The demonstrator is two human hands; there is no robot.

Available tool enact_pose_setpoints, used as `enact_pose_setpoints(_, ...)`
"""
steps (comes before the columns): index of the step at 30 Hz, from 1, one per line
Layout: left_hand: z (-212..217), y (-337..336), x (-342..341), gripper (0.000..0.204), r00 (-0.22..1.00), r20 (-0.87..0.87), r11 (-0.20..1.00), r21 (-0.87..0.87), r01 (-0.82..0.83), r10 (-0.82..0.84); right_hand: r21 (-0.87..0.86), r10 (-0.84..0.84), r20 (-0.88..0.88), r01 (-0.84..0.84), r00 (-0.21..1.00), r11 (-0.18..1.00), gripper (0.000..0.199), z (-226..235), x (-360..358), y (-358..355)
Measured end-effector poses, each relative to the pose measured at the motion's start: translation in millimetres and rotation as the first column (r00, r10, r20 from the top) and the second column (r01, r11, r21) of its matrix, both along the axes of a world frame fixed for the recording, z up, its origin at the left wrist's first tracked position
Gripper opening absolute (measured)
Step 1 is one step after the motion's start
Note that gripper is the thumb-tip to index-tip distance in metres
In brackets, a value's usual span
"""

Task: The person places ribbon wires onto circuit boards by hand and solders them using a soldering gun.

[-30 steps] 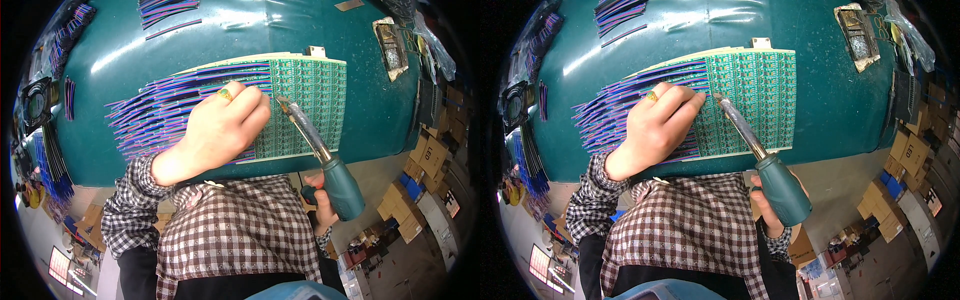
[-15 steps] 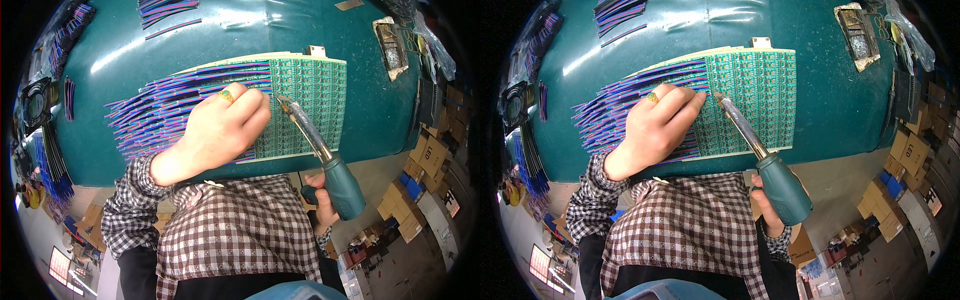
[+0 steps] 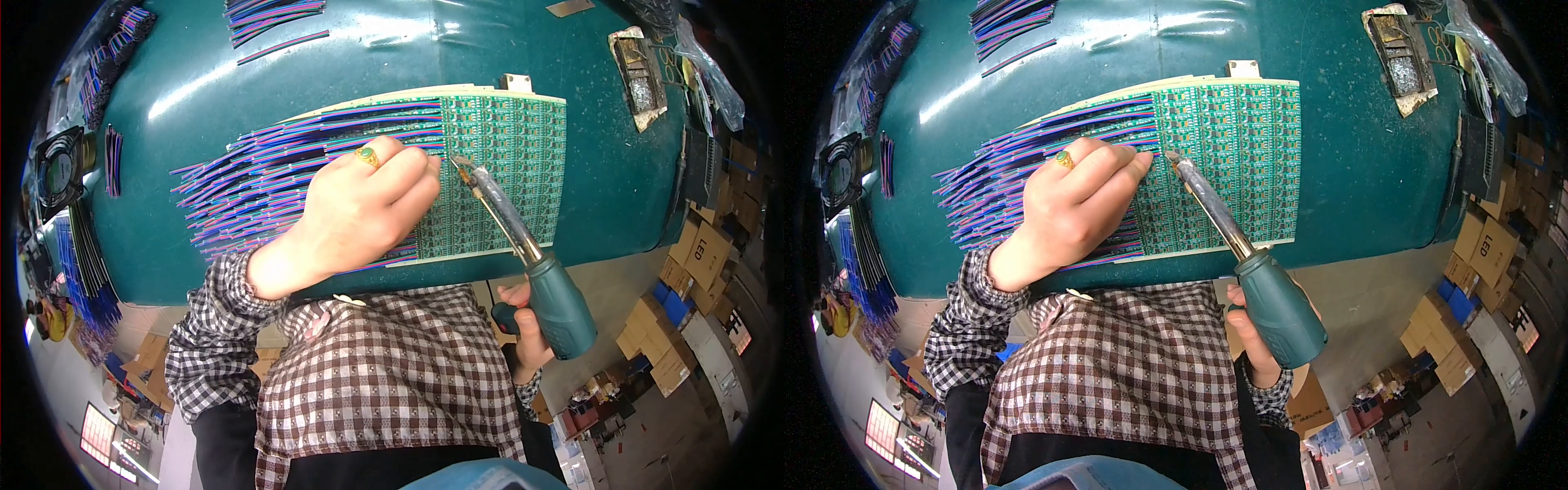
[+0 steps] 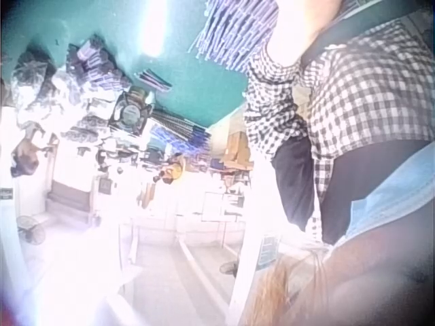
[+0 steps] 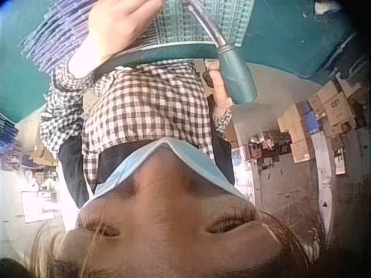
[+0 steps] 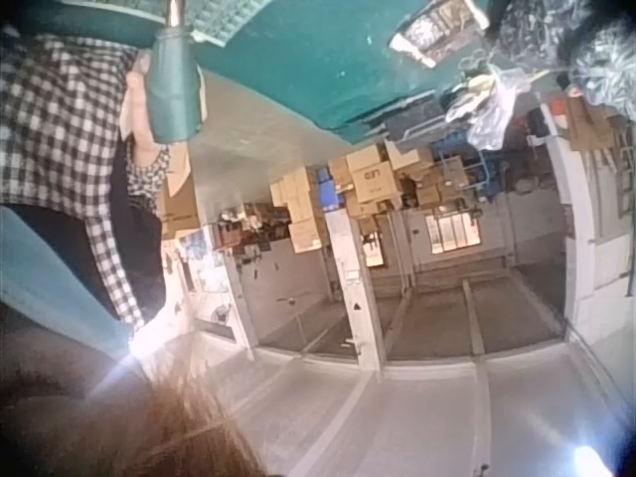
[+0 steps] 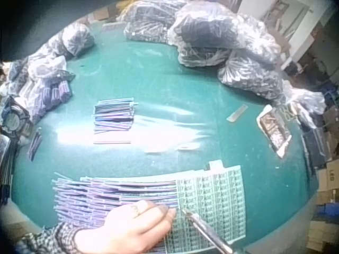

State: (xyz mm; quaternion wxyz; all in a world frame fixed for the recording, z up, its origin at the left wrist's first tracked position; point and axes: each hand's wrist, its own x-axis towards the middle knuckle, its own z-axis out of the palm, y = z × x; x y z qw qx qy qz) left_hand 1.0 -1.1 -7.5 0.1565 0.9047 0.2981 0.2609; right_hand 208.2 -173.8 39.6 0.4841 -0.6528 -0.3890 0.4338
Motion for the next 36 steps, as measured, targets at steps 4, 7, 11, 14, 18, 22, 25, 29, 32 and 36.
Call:
enact_pose_setpoints(4,-2,1,0,0.031,1.0,0.018,1.0,0.015,0.0,0.0,0.007,0.012,0.009,-0.012,1.0,1.0,0.037,-1,1,-1)
enact_pose_setpoints(7,-2,1,0,0.03,1.0,0.015,1.0,0.002,-0.004,0.004,0.023,0.007,0.0,-0.007,1.0,1.0,0.036,-1,1,0)
enact_pose_setpoints(11,-1,1,1,0.029,1.0,0.022,1.0,-0.004,-0.005,0.005,0.015,0.003,0.012,-0.004,1.0,1.0,0.035,0,0,1)
enact_pose_setpoints(14,0,2,1,0.029,1.0,0.021,1.0,-0.01,-0.002,0.002,0.003,0.0,0.021,0.0,1.0,1.0,0.035,-1,2,-1)
enact_pose_setpoints(18,-9,1,3,0.015,0.998,0.047,0.995,0.089,-0.039,0.035,0.002,0.041,0.036,-0.042,0.998,0.999,0.035,0,3,0)
enact_pose_setpoints(22,-10,2,4,0.014,0.998,0.052,0.995,0.095,-0.041,0.036,-0.01,0.028,0.047,-0.028,0.999,1.0,0.038,-1,2,-2)
enact_pose_setpoints(25,-10,1,4,0.014,0.998,0.052,0.995,0.086,-0.042,0.037,-0.019,0.019,0.04,-0.019,0.999,1.0,0.039,-1,1,-2)
enact_pose_setpoints(29,-10,1,4,0.015,0.998,0.049,0.995,0.084,-0.044,0.04,-0.018,0.022,0.037,-0.022,0.999,1.0,0.039,-2,0,-2)
enact_pose_setpoints(32,-10,1,4,0.015,0.998,0.044,0.996,0.082,-0.045,0.041,-0.024,-0.03,0.009,0.03,1.0,0.999,0.038,-3,-1,-4)
enact_pose_setpoints(36,-10,1,4,0.015,0.999,0.044,0.997,0.076,-0.035,0.032,-0.017,0.001,0.057,0.0,0.998,1.0,0.037,-1,1,-3)
